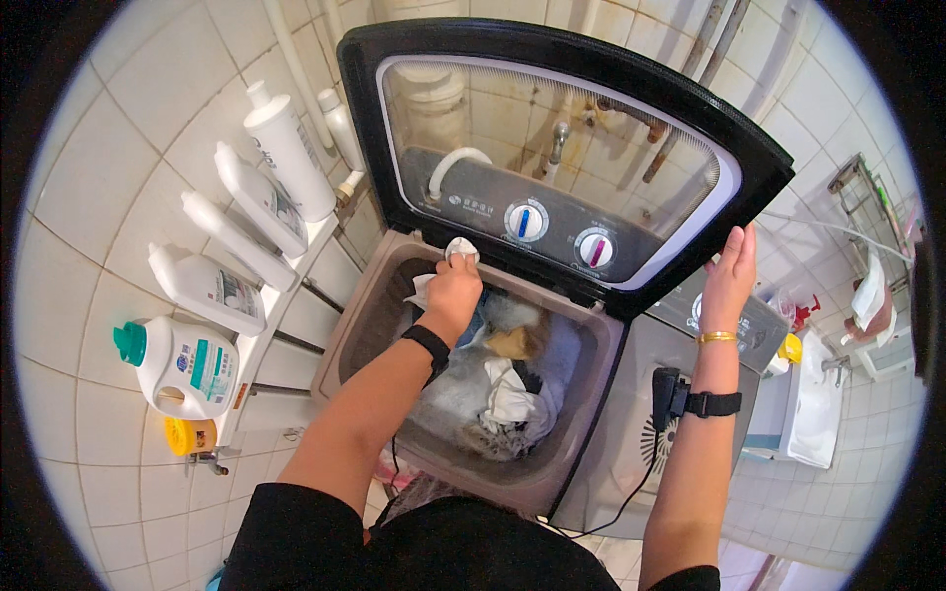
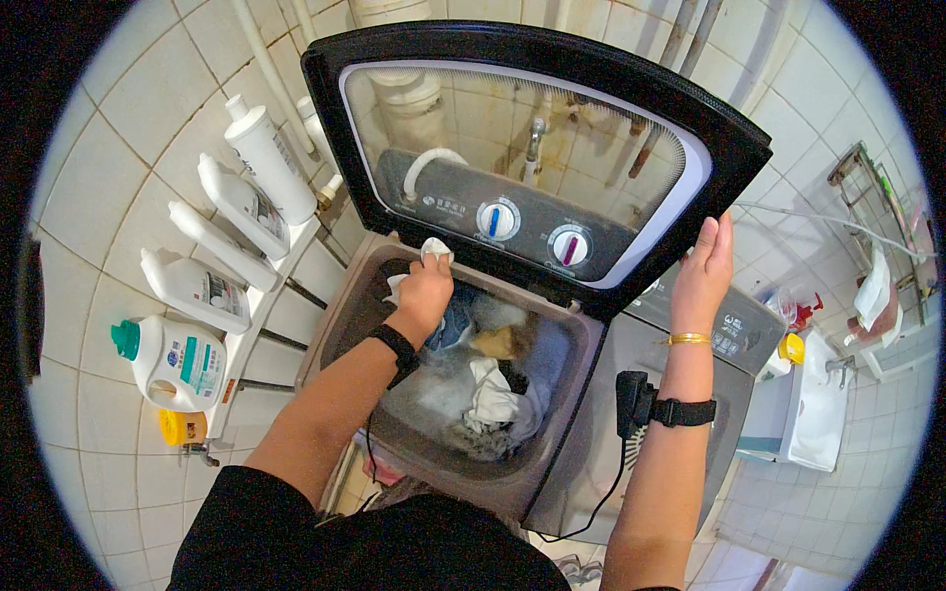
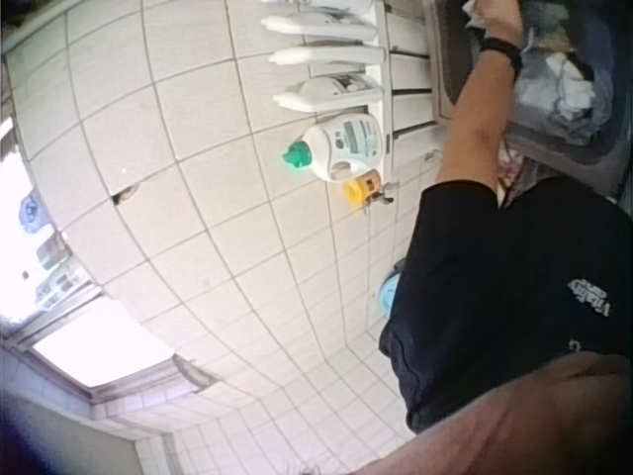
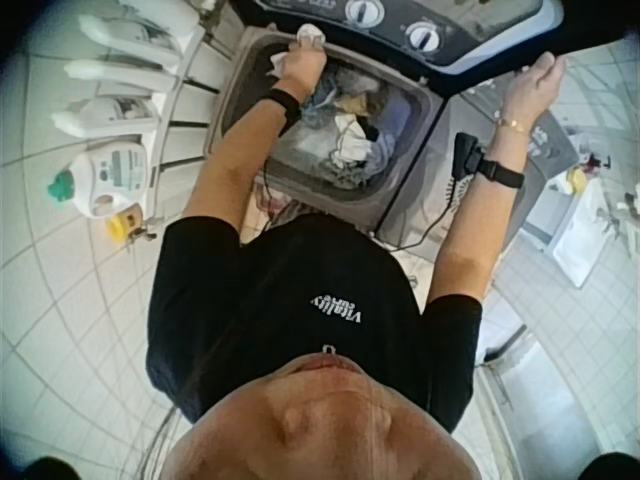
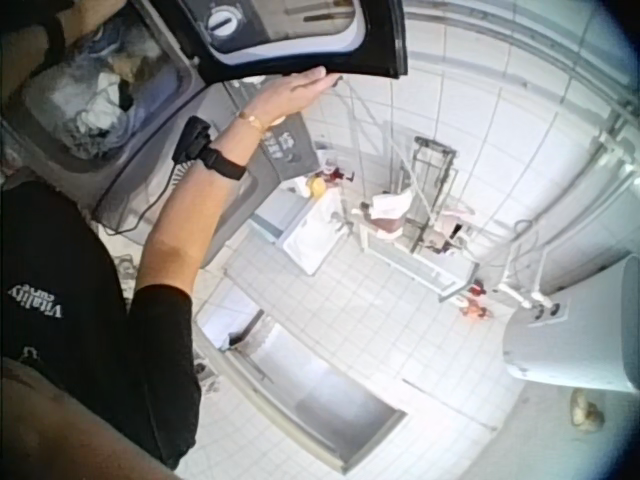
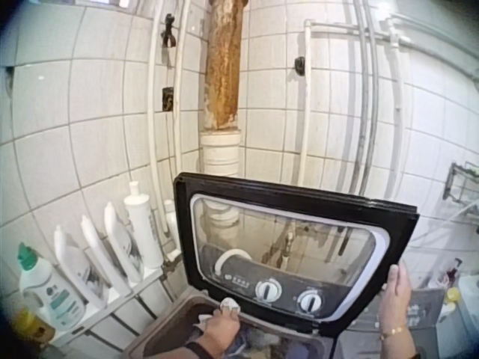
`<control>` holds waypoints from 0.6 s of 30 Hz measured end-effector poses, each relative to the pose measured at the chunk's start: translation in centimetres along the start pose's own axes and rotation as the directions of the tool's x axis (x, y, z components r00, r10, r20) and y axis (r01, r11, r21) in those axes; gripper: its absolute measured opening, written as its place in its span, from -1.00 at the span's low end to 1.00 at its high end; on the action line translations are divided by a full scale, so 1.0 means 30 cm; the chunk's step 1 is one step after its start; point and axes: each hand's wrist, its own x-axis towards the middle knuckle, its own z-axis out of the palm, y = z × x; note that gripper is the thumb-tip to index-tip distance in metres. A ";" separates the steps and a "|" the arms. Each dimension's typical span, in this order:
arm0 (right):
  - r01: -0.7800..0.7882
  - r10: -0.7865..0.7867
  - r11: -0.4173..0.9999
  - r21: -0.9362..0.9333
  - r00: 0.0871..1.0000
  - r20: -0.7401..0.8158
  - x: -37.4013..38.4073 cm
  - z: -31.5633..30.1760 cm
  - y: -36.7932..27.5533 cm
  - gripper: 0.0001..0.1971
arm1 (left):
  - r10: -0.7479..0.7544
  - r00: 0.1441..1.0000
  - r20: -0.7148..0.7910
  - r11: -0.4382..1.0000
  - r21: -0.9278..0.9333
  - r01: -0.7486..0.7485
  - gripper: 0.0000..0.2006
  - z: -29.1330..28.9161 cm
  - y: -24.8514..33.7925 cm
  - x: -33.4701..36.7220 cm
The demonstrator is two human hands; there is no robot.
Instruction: The person wipes down the top, lid, dials, and exterior surfaces of a washing machine using a wet wipe, then opens the lid to wipe down the interior rim and window.
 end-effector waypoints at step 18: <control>-0.018 0.017 0.999 0.048 1.000 0.018 0.011 0.001 0.020 -0.51 | 0.034 0.999 0.024 0.966 -0.258 -0.027 -0.47 -0.072 0.007 -0.043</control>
